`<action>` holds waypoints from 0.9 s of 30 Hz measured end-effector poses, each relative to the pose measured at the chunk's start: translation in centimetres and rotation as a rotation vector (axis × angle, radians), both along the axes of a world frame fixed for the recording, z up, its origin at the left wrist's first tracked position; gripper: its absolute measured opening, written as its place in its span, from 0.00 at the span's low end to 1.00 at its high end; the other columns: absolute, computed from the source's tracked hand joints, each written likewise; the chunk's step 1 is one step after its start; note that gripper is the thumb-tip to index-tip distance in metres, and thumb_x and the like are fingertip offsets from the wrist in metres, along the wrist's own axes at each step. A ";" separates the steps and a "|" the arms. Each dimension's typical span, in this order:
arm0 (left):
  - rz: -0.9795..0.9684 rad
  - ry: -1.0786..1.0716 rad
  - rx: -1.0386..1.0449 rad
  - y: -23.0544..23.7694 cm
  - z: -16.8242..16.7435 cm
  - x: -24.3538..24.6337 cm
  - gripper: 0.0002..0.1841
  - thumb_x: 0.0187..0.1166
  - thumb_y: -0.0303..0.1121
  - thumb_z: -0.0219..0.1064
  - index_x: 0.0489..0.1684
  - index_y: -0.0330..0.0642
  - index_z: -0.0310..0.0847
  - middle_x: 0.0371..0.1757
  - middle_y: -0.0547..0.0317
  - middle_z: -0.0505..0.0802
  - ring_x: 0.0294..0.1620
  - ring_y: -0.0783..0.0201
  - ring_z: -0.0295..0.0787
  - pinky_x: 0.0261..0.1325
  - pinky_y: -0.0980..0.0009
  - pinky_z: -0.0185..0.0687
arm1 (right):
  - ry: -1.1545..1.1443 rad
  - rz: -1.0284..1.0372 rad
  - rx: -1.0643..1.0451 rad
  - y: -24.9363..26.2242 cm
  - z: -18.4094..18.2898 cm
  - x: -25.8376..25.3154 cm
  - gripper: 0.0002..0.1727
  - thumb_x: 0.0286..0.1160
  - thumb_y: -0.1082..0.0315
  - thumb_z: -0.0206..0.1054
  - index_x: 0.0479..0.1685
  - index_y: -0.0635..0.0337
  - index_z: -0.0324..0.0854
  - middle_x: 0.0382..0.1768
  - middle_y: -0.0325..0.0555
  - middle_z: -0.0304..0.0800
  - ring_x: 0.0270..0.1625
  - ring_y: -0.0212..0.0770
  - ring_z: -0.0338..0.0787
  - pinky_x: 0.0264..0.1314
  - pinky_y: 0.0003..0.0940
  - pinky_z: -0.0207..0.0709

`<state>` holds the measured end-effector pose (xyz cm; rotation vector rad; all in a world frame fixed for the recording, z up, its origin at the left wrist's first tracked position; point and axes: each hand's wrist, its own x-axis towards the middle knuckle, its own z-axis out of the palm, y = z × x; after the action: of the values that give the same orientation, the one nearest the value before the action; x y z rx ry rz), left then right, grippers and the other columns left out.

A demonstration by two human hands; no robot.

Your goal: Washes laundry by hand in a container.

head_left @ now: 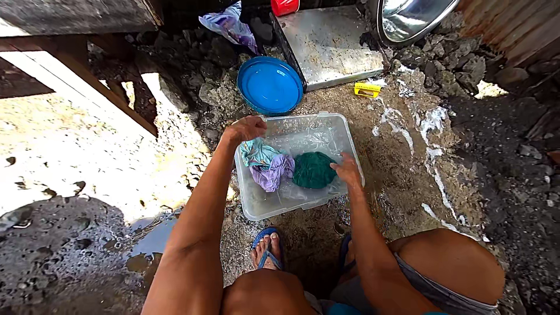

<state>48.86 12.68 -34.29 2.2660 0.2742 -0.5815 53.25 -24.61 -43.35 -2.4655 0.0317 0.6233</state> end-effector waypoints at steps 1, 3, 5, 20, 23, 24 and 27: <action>0.012 -0.018 -0.024 -0.3 0.1 0.1 0.16 0.89 0.30 0.61 0.69 0.32 0.79 0.68 0.37 0.87 0.69 0.45 0.84 0.76 0.46 0.73 | -0.020 0.007 0.004 0.7 -0.2 -0.5 0.32 0.80 0.63 0.71 0.82 0.66 0.70 0.69 0.71 0.83 0.74 0.69 0.81 0.78 0.67 0.69; 0.057 -0.022 -0.119 -1.6 0.3 0.2 0.15 0.90 0.29 0.58 0.69 0.32 0.77 0.66 0.40 0.87 0.61 0.51 0.88 0.67 0.53 0.81 | -0.085 0.054 -0.003 1.9 -0.6 -1.4 0.21 0.84 0.66 0.66 0.72 0.68 0.80 0.61 0.67 0.89 0.67 0.66 0.86 0.73 0.65 0.74; 0.110 -0.018 -0.227 -3.0 0.5 0.7 0.14 0.90 0.28 0.58 0.68 0.33 0.77 0.62 0.43 0.88 0.52 0.56 0.90 0.57 0.59 0.86 | -0.084 0.131 -0.024 2.6 -1.6 -1.2 0.24 0.86 0.62 0.63 0.75 0.67 0.77 0.67 0.68 0.86 0.73 0.69 0.82 0.78 0.68 0.69; -0.185 0.065 -0.288 -11.3 -4.0 1.1 0.35 0.77 0.24 0.71 0.87 0.44 0.65 0.84 0.36 0.74 0.77 0.37 0.78 0.76 0.40 0.73 | -0.013 0.058 0.819 3.6 8.0 -1.0 0.10 0.90 0.64 0.53 0.51 0.50 0.82 0.20 0.30 0.71 0.18 0.23 0.68 0.22 0.20 0.67; -0.227 -0.017 -0.394 -13.3 -4.0 1.2 0.31 0.77 0.21 0.67 0.84 0.44 0.71 0.81 0.37 0.78 0.79 0.39 0.76 0.80 0.42 0.68 | 0.076 0.125 0.986 4.0 11.5 -0.1 0.14 0.93 0.61 0.49 0.49 0.50 0.81 0.29 0.33 0.89 0.30 0.24 0.86 0.37 0.22 0.82; -0.251 -0.066 -0.386 -13.7 -4.2 1.4 0.21 0.80 0.22 0.66 0.73 0.37 0.80 0.68 0.37 0.87 0.68 0.45 0.84 0.73 0.46 0.75 | 0.046 0.111 1.013 4.3 12.3 0.6 0.12 0.92 0.62 0.51 0.45 0.50 0.81 0.30 0.31 0.89 0.32 0.24 0.87 0.39 0.22 0.83; -0.280 -0.119 -0.427 -12.8 -3.3 2.1 0.10 0.88 0.30 0.61 0.51 0.32 0.86 0.42 0.49 0.89 0.40 0.63 0.82 0.49 0.62 0.78 | -0.178 0.042 0.883 3.1 14.1 2.9 0.06 0.88 0.63 0.59 0.43 0.48 0.81 0.31 0.26 0.83 0.32 0.21 0.81 0.39 0.19 0.79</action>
<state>50.96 -0.12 -37.62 1.9212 -0.2142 -0.5807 56.15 -21.55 -29.27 -1.6506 -0.3022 0.3226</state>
